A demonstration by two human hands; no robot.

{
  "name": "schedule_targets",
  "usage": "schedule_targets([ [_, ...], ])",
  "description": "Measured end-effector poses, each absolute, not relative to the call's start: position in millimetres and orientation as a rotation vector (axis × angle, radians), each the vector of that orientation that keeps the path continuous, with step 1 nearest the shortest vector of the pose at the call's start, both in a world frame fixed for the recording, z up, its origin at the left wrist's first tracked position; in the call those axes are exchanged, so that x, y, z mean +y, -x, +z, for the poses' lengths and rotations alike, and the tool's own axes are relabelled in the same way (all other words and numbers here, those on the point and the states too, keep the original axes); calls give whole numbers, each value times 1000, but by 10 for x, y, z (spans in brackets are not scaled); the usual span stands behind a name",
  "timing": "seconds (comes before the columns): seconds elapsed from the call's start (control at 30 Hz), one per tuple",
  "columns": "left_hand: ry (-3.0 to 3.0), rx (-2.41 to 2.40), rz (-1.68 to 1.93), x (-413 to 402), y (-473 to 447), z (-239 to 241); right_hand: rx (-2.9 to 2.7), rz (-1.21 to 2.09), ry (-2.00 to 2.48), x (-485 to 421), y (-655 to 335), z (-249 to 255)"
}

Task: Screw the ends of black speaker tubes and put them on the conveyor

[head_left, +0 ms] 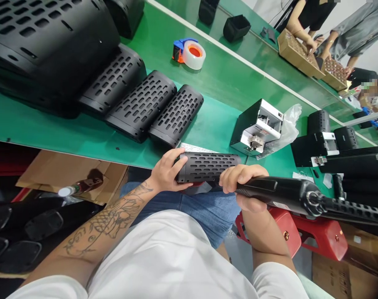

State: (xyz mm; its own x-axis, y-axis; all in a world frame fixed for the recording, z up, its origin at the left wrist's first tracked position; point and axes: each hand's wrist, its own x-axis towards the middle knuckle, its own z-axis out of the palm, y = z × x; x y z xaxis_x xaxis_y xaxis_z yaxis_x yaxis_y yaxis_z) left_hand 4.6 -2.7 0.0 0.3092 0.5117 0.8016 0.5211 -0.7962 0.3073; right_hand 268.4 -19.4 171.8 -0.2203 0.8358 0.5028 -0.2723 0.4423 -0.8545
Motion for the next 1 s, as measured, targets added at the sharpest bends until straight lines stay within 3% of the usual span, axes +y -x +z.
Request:
schedule_targets([
  [0.17,2498,-1005,-1581,-48,-74,29,-1360,917,681,-179,-2750,1960],
  [0.33,2477,-996,-1593,-62,-94,48,-1170,273,807,491,-3357,2187],
  [0.43,2506,-993,-1617,-61,-96,46,-1109,79,911,988,-3690,2076],
  [0.7,2615,-1050,-1657,-76,-124,112,-1199,117,998,1131,-3805,1683],
  [1.0,2862,-1137,-1738,-71,-135,242,-1100,418,698,366,-3300,2278],
])
